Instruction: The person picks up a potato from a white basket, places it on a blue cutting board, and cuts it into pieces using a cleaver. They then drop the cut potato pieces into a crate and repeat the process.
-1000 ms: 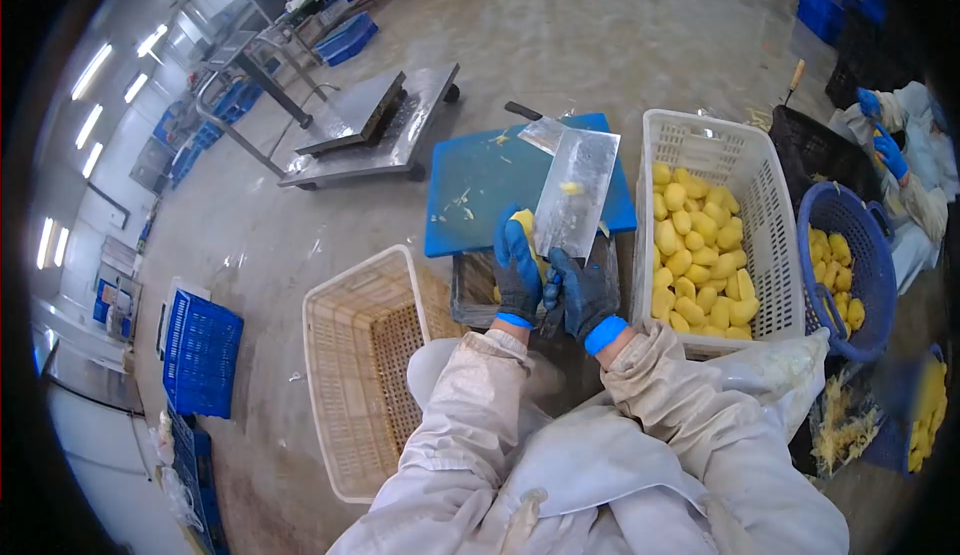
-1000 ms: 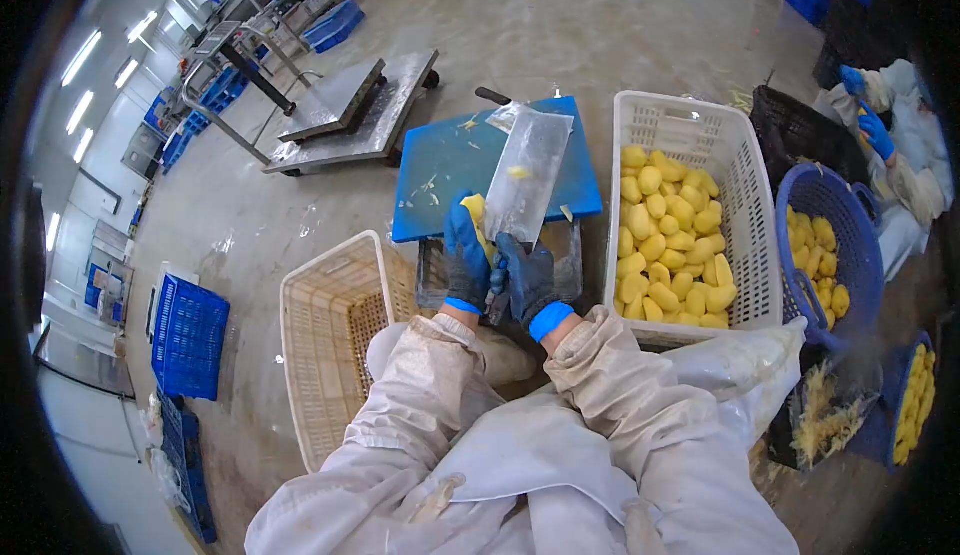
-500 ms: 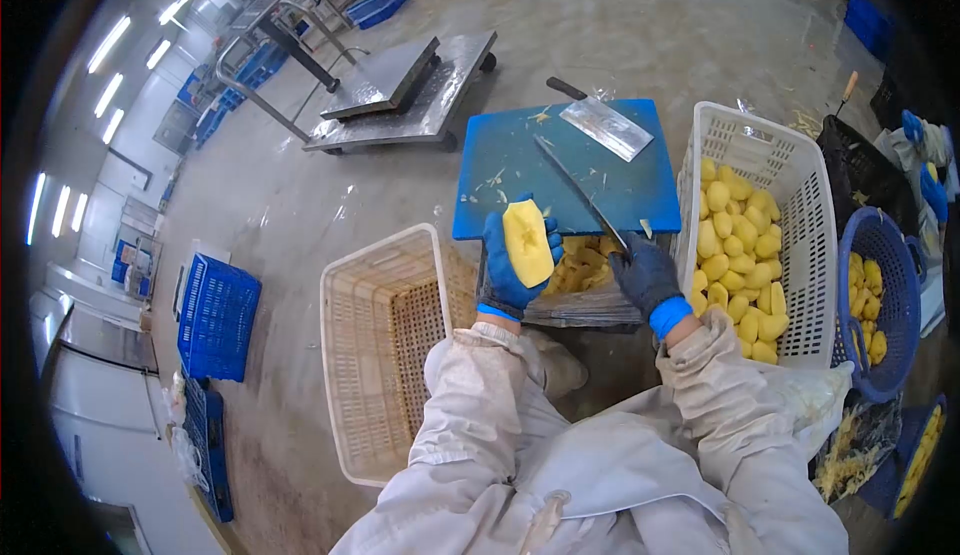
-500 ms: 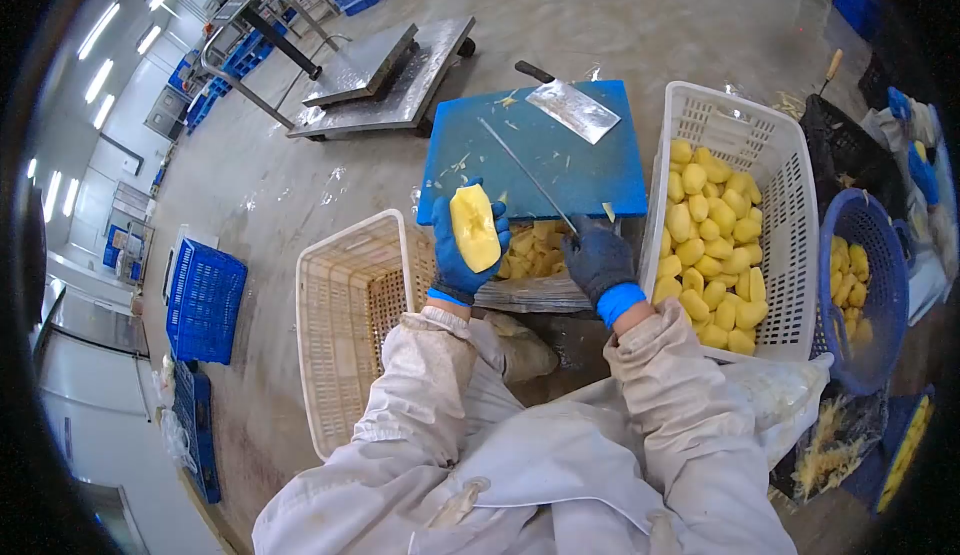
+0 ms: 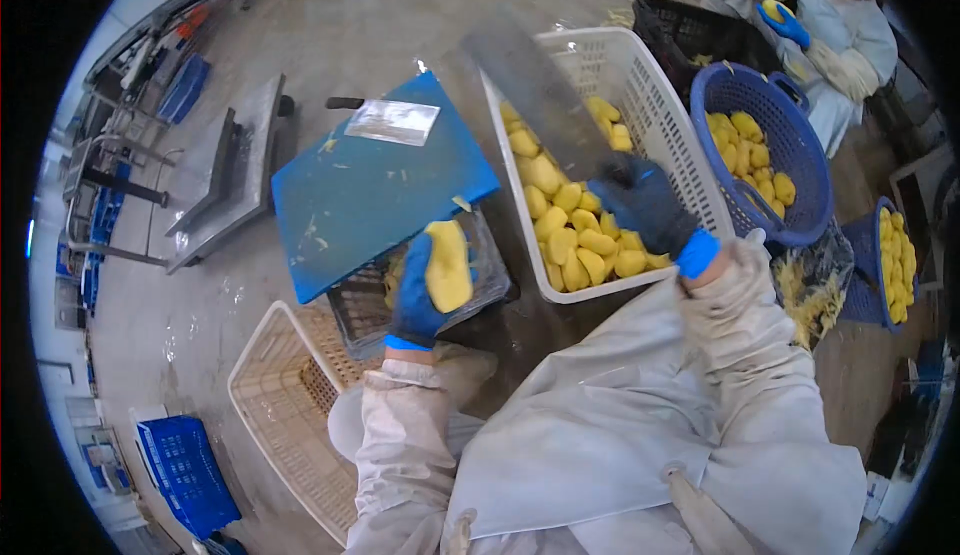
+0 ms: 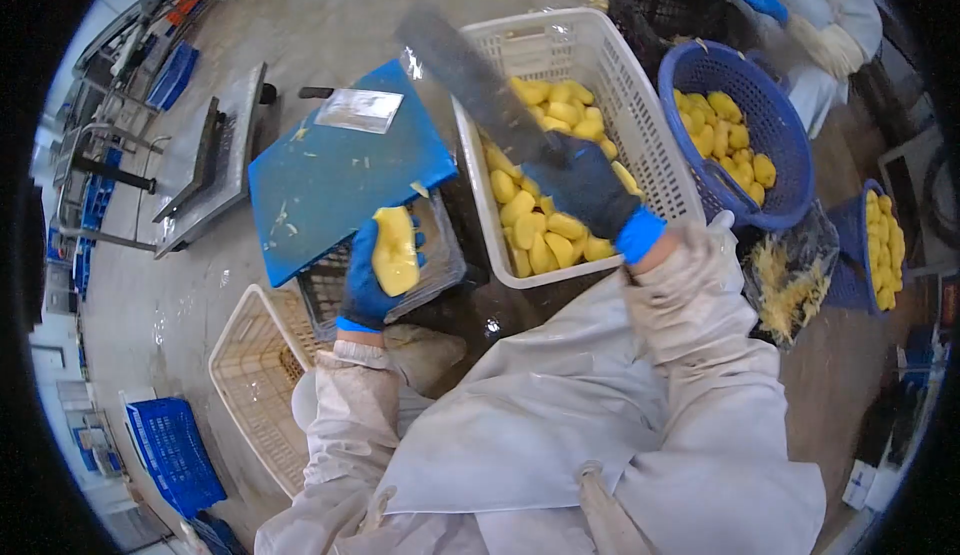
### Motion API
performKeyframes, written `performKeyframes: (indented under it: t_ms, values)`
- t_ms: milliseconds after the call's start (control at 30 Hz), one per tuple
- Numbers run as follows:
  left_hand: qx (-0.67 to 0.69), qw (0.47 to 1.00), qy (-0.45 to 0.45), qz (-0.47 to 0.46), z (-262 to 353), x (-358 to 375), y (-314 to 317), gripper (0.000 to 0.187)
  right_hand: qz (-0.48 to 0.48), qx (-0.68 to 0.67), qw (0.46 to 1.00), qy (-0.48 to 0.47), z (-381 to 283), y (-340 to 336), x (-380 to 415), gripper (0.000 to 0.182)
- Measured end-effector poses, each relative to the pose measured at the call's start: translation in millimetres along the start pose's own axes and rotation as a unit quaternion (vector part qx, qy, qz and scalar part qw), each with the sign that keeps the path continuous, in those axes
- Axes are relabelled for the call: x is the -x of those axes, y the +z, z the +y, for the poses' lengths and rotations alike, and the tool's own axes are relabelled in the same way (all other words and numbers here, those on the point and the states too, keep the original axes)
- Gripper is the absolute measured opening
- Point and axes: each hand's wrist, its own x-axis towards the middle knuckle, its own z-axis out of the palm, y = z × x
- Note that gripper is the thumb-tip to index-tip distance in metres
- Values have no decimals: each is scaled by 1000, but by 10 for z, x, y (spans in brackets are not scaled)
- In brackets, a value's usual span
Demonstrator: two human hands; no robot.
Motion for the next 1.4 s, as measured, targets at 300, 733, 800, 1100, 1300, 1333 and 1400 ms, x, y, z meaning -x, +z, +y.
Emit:
performKeyframes:
  t_ms: [300,733,800,1100,1300,1333,1400]
  values:
    - [-515,841,-15,-164,-1186,-895,734,45,184,-92,966,157,-7,-947,253,22]
    - [-871,454,-188,25,-2281,-2823,-568,54,250,-77,917,301,85,-1326,249,28]
    - [-871,466,-142,59,-2360,-2723,-423,56,243,-79,918,304,82,-1305,235,31]
    - [-510,843,-16,170,-2522,-2804,-548,43,248,-70,904,342,10,-1243,197,23]
    - [116,982,-147,6,-2005,-2394,730,35,246,-107,915,301,-18,-1185,222,23]
    - [120,984,-127,-35,-1901,-2313,816,34,255,-94,915,296,-10,-1176,242,23]
    - [51,995,-66,-58,-1424,-2010,1025,37,271,-65,921,271,57,-1099,237,22]
